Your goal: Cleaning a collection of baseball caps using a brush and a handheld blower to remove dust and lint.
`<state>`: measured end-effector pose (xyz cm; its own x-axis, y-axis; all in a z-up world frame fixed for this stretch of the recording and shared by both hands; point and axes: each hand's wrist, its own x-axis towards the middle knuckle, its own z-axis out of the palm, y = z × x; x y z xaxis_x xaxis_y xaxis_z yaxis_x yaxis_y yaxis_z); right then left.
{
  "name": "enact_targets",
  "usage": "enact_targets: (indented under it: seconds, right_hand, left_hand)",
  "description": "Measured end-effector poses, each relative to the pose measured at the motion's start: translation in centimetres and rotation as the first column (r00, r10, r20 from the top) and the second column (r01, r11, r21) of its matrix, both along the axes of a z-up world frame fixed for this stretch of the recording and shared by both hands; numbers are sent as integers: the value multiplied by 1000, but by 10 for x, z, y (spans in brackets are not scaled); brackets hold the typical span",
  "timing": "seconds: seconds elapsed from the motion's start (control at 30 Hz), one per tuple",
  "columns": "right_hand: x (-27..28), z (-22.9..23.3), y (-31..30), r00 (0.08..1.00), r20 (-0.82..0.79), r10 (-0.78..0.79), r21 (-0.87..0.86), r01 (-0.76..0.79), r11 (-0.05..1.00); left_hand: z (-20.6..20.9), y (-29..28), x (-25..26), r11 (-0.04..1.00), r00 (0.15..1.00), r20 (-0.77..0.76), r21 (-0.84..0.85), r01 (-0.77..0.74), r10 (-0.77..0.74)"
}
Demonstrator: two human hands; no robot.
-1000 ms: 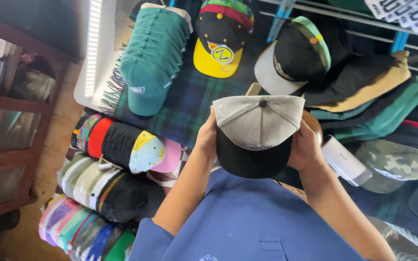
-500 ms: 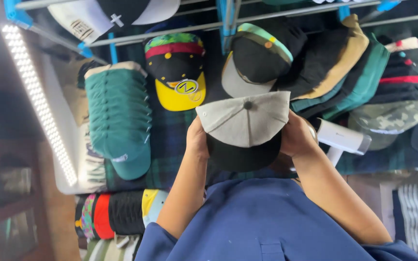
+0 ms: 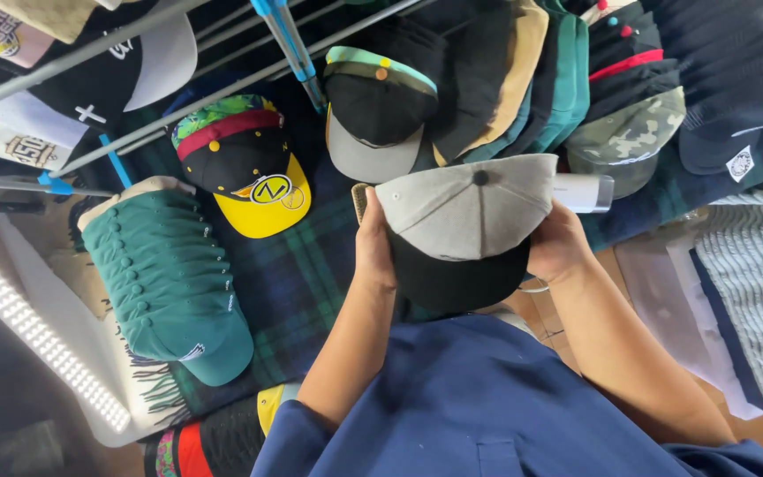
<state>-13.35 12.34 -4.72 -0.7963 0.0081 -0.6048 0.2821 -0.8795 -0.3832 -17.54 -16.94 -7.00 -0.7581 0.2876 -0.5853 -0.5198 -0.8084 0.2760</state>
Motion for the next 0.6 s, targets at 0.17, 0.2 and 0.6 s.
enact_targets:
  seconds: [0.17, 0.2, 0.6]
  right_hand:
    - [23, 0, 31, 999, -27, -40, 3, 41, 999]
    - [29, -1, 37, 998, -28, -47, 3, 47, 999]
    - [113, 153, 134, 846, -457, 276, 733, 181, 656]
  left_hand:
    - [40, 43, 37, 986, 992, -12, 115, 122, -122]
    - [26, 49, 48, 979, 985, -16, 102, 174, -173]
    - [94, 150, 137, 978, 987, -79, -167, 127, -142]
